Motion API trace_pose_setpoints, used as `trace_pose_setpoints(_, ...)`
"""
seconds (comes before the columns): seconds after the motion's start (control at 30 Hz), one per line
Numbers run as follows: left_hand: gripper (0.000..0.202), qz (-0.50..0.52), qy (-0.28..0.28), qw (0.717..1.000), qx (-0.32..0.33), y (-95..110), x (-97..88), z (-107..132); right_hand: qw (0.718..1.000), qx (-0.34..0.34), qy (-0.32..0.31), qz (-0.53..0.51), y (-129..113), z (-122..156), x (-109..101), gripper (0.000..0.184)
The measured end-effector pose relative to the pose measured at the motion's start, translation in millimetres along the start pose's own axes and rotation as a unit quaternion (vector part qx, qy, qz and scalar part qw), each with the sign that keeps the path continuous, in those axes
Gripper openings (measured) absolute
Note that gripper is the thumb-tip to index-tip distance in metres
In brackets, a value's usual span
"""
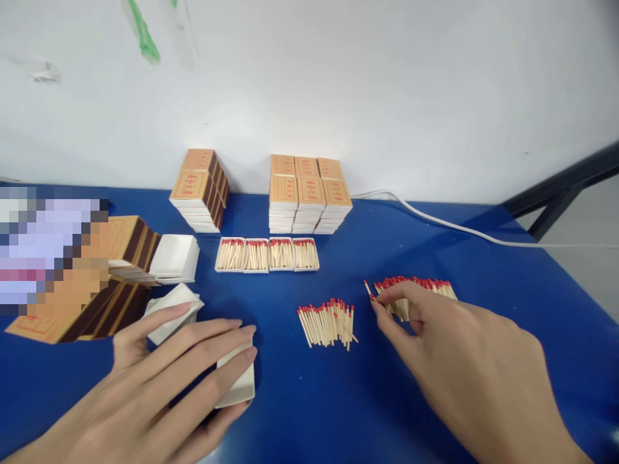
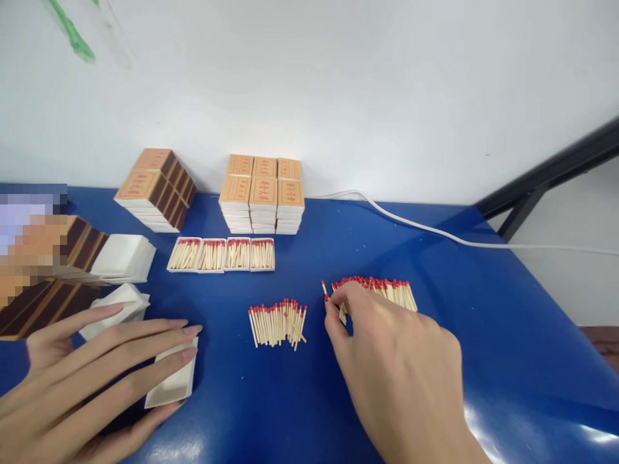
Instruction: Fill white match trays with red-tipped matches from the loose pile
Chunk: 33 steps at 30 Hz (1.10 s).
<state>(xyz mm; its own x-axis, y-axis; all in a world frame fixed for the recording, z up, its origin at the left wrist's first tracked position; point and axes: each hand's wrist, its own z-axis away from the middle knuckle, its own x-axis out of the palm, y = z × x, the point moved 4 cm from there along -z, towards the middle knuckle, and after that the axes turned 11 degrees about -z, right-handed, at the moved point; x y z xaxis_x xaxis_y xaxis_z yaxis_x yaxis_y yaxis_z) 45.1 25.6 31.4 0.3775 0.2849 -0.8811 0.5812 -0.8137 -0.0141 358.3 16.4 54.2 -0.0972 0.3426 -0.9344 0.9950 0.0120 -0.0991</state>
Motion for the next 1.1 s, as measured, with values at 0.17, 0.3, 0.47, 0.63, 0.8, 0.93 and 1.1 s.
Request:
trace_pose_setpoints(0.17,0.026,0.001,-0.007,1.000,0.009,0,-0.4,0,0.999,0.007,-0.015,-0.038,2,-2,3,0.021)
trace_pose_setpoints(0.3,0.026,0.001,-0.013,1.000,0.012,0,-1.5,1,0.990,0.040,-0.042,-0.132,1,-6,0,0.026)
trace_pose_setpoints(0.47,0.026,0.002,-0.006,1.000,0.009,0,-1.1,0,0.955,0.090,-0.097,-0.266,-7,-8,1,0.027)
trace_pose_setpoints(0.63,0.027,-0.002,-0.002,1.000,0.005,2,-0.8,0,0.932,0.141,-0.107,-0.318,-16,-5,3,0.027)
trace_pose_setpoints(0.8,0.028,-0.005,-0.001,1.000,-0.005,1,-1.9,1,0.933,0.124,-0.121,-0.315,-18,-6,4,0.033)
trace_pose_setpoints(0.93,0.027,-0.009,0.000,1.000,0.000,0,-1.3,2,0.954,0.083,-0.098,-0.271,-12,-7,0,0.030)
trace_pose_setpoints(1.1,0.027,-0.005,-0.007,1.000,0.002,0,-1.1,3,0.970,0.023,-0.092,-0.226,-10,-5,-4,0.020)
